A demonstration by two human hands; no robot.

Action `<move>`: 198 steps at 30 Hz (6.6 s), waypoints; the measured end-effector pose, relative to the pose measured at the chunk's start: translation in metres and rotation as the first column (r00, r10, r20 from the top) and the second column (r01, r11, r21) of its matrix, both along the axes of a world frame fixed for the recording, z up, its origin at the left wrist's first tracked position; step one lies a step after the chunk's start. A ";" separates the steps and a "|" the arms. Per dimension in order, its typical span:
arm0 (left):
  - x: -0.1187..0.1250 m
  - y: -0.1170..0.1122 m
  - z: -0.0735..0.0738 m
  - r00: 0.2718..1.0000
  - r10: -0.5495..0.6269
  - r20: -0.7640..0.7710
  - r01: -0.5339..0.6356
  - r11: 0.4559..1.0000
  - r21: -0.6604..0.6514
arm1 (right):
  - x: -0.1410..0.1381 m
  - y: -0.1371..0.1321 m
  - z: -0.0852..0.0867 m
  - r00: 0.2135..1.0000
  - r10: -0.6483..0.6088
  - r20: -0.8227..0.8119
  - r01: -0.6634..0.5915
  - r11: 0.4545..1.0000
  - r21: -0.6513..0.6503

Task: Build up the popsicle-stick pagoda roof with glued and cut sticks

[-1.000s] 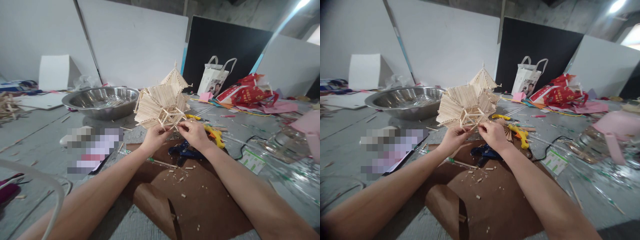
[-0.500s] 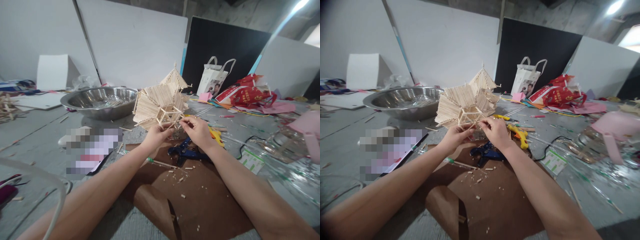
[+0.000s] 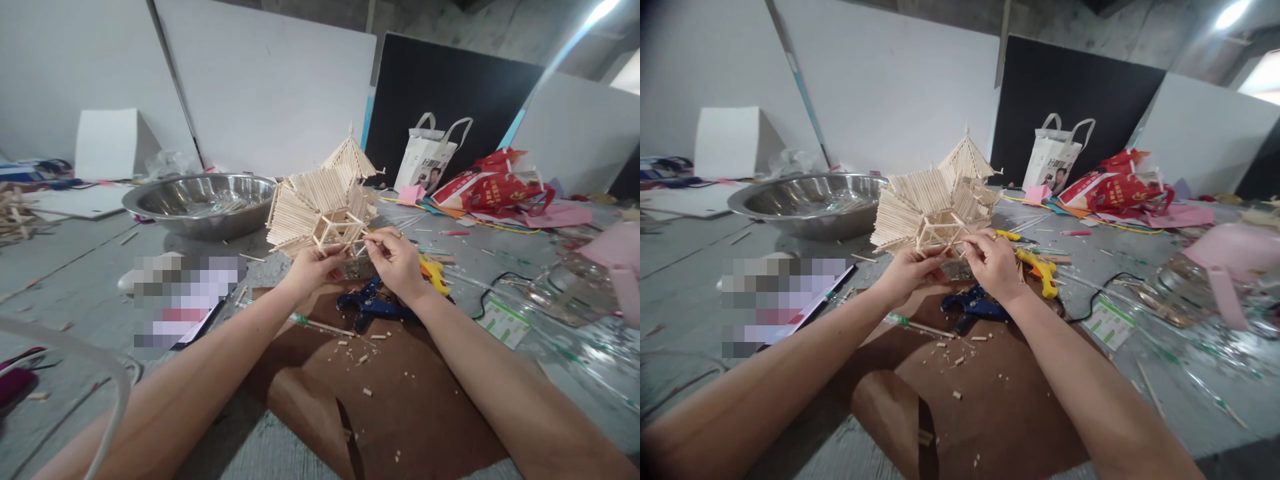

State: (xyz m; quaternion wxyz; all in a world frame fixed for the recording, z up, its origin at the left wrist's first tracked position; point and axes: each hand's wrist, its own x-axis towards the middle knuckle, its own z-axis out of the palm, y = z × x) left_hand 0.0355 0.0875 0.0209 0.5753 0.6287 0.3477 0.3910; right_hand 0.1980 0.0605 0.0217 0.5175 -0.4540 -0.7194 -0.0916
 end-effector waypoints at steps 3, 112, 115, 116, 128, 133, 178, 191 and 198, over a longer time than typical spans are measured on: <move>0.000 0.001 0.000 1.000 0.011 -0.008 -0.011 1.000 0.012 | -0.002 0.002 -0.005 0.993 -0.054 -0.109 0.048 0.997 -0.061; -0.018 0.006 -0.005 0.966 -0.078 0.245 0.089 0.995 -0.036 | -0.039 -0.004 0.019 0.999 0.030 0.025 -0.017 0.914 -0.404; -0.017 0.004 -0.005 0.948 -0.065 0.311 0.095 0.992 -0.082 | -0.039 -0.004 0.019 0.999 0.033 0.024 -0.021 0.916 -0.400; -0.017 0.003 -0.005 0.942 -0.062 0.330 0.098 0.991 -0.093 | -0.039 -0.004 0.019 0.999 0.036 0.022 -0.024 0.916 -0.400; -0.017 0.003 -0.005 0.939 -0.065 0.336 0.108 0.988 -0.112 | -0.040 -0.005 0.020 0.999 0.037 0.016 -0.027 0.906 -0.423; -0.018 0.003 -0.003 0.944 -0.084 0.319 0.134 0.981 -0.138 | -0.040 -0.005 0.020 0.999 0.033 0.011 -0.024 0.900 -0.435; -0.008 -0.004 0.000 0.930 0.060 0.364 -0.044 0.998 -0.051 | -0.041 -0.005 0.021 0.998 0.037 0.041 -0.018 0.921 -0.390; -0.010 -0.002 -0.001 0.935 0.024 0.354 -0.009 0.999 -0.045 | -0.041 -0.006 0.021 0.997 0.043 0.061 -0.018 0.928 -0.373; -0.012 0.001 -0.004 0.943 0.006 0.332 0.010 0.999 -0.047 | -0.037 -0.004 0.022 0.993 0.119 0.017 -0.096 0.868 -0.486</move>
